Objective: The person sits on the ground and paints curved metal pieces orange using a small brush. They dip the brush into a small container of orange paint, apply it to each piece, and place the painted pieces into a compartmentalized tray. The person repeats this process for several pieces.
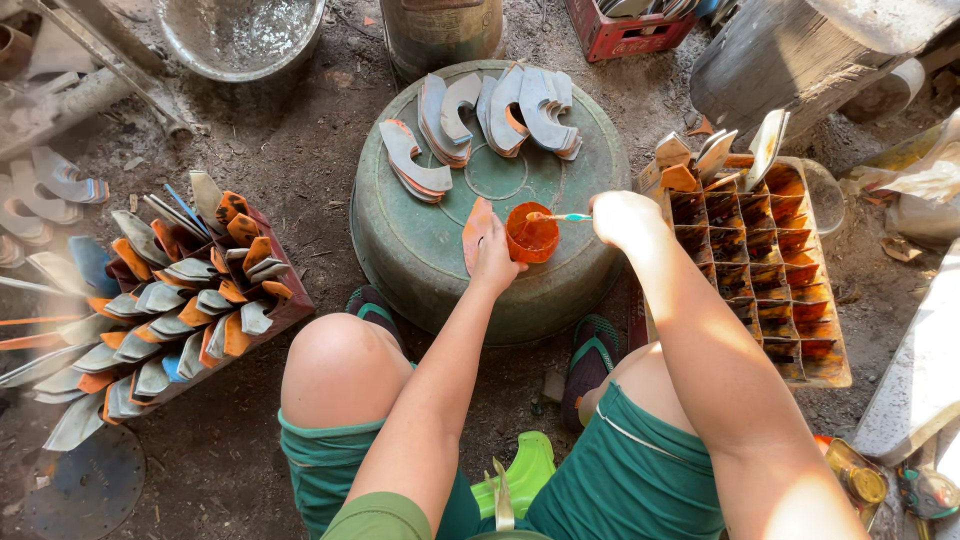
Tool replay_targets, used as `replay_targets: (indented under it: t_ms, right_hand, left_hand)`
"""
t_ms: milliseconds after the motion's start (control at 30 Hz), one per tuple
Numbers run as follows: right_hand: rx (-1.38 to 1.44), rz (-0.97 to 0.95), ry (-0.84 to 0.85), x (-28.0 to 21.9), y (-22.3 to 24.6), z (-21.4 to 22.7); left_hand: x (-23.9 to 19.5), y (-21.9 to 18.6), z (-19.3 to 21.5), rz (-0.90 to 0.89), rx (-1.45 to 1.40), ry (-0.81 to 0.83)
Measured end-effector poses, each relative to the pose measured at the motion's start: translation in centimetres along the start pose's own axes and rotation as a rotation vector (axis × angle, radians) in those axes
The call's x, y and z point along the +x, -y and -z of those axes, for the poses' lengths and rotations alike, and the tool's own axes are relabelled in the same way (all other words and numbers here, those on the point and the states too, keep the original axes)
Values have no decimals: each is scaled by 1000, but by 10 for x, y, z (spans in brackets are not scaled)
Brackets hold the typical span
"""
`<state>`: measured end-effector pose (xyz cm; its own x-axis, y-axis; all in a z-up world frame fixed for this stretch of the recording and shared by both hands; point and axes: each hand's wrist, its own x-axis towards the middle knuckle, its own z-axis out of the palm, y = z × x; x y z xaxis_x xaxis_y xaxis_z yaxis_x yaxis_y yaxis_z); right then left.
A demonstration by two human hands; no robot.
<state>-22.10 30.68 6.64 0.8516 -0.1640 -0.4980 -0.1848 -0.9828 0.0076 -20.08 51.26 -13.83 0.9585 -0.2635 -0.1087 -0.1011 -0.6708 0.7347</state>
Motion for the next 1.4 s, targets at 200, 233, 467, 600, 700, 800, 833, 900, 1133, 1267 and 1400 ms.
replay_targets:
  t_ms: [200,233,467,600,700,800,833,900,1133,1267,1400]
  right_hand:
    - [-52,-54,102,1,3,0]
    - [-61,-61,122,3,3,1]
    - [-91,-89,197,18,0,-5]
    - [-74,-59,155,23,0,-12]
    - [-99,-62,194,25,0,-11]
    - [-81,-67,181,25,0,-12]
    - [-79,-67,183,24,1,-12]
    - [-82,-64,187,24,1,-13]
    - [-101,-72,217,25,1,-13]
    - [-99,-98,259,26,2,-11]
    - [-58,-29,81,21,-11,-12]
  left_hand:
    - [-2,10,-9,-55,-263,-106]
    - [-3,10,-10,-66,-280,-121]
    - [-22,1,-6,-61,-293,-125]
    - [-33,0,-11,-104,-117,-186]
    - [-29,4,-21,-155,-67,-228]
    - [-24,12,-32,-147,-75,-205]
    - [-23,14,-34,-135,-78,-191]
    - [-23,16,-36,-131,-62,-194]
    - [-20,18,-48,121,-336,-161]
    - [-9,31,-71,163,-680,-201]
    - [-9,36,-85,121,-758,-235]
